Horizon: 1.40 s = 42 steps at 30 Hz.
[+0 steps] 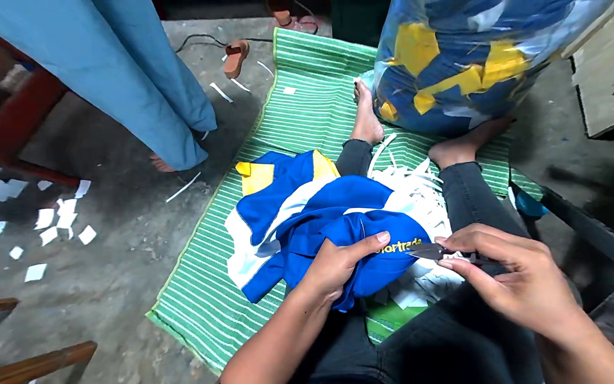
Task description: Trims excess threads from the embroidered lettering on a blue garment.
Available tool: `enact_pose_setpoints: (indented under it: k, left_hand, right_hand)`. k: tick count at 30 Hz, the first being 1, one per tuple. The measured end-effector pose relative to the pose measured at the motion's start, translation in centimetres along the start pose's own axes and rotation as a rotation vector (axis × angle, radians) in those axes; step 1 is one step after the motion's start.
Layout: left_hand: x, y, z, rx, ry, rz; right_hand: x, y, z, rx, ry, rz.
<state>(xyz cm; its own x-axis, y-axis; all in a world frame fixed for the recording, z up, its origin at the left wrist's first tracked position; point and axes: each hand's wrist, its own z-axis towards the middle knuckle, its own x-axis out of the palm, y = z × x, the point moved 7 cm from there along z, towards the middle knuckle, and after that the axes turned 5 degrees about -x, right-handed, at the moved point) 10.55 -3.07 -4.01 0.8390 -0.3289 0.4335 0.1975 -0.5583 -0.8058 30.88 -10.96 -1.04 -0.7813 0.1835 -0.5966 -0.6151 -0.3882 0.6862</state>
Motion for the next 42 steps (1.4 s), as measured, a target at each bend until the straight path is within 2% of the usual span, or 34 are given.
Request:
enact_pose_setpoints:
  k: [12, 24, 30, 42]
  left_hand:
    - [-0.1, 0.1, 0.0, -0.015, 0.016, -0.001]
    - [0.3, -0.2, -0.4, 0.046, -0.033, -0.002]
    - [0.4, 0.1, -0.7, 0.058, -0.063, -0.003]
    - [0.4, 0.6, -0.9, 0.063, -0.082, -0.041]
  right_hand:
    - [0.0, 0.3, 0.3, -0.036, 0.028, -0.084]
    - [0.5, 0.6, -0.3, 0.037, -0.1, -0.007]
    - [0.4, 2.4, -1.0, -0.009, -0.236, -0.21]
    - [0.5, 2.8, -1.0, -0.033, -0.232, -0.343]
